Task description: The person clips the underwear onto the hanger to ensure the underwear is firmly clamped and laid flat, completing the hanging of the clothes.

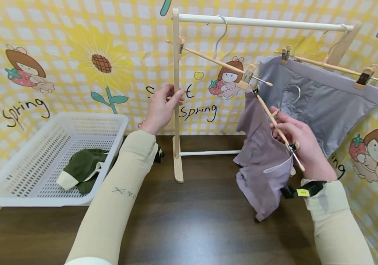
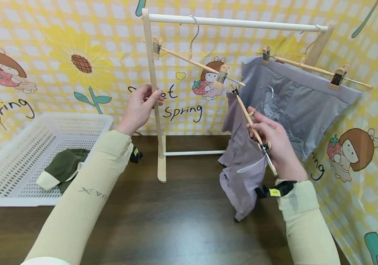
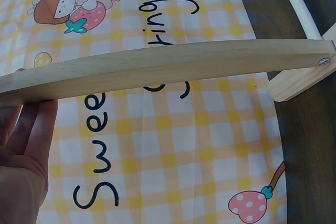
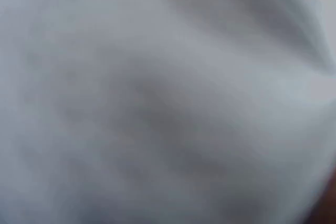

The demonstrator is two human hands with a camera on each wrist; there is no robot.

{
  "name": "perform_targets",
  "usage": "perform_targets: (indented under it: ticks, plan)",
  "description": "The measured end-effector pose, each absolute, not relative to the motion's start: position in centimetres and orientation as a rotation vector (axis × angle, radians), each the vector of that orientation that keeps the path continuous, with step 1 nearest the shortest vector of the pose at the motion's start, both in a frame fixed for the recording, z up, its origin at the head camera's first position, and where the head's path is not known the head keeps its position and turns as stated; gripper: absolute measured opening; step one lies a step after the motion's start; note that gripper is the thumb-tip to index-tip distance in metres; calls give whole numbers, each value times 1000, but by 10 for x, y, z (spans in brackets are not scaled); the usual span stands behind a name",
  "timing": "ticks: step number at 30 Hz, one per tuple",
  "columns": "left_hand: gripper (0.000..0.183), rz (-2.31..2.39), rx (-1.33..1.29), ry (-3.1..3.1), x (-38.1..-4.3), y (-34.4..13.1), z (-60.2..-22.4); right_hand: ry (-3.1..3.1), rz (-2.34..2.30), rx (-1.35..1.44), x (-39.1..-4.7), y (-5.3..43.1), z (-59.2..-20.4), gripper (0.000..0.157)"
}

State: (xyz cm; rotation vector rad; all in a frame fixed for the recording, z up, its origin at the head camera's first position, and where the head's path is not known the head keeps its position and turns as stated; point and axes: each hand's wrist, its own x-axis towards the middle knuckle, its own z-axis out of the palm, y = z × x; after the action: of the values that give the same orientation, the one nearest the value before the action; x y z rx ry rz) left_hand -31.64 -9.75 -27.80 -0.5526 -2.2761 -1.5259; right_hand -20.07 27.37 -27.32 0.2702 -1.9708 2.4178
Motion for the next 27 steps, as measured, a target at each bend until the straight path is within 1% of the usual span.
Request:
perform_targets:
  ticks: [6,10,16,20,27]
  plan:
    - [34,-1543,-555,-2276,-316,-98,-278,-2035,2361,263,-208,276,-240,29]
    - [37,-1533,-551,-2281,-316,-98,-277,-2019,2376,329,-213,277,-220,28]
    - [41,-1511,-545,-2284,-317,-98,-277,-2037,2358,376,-223,281,-194,34]
    - [40,-1524,-545,-2277,-317,-97,-278,-2013,2371,396,-230,281,-178,35]
    - [36,-1541,-551,-2263,-317,-97,-278,-2008,2335,357,-246,280,-157,21]
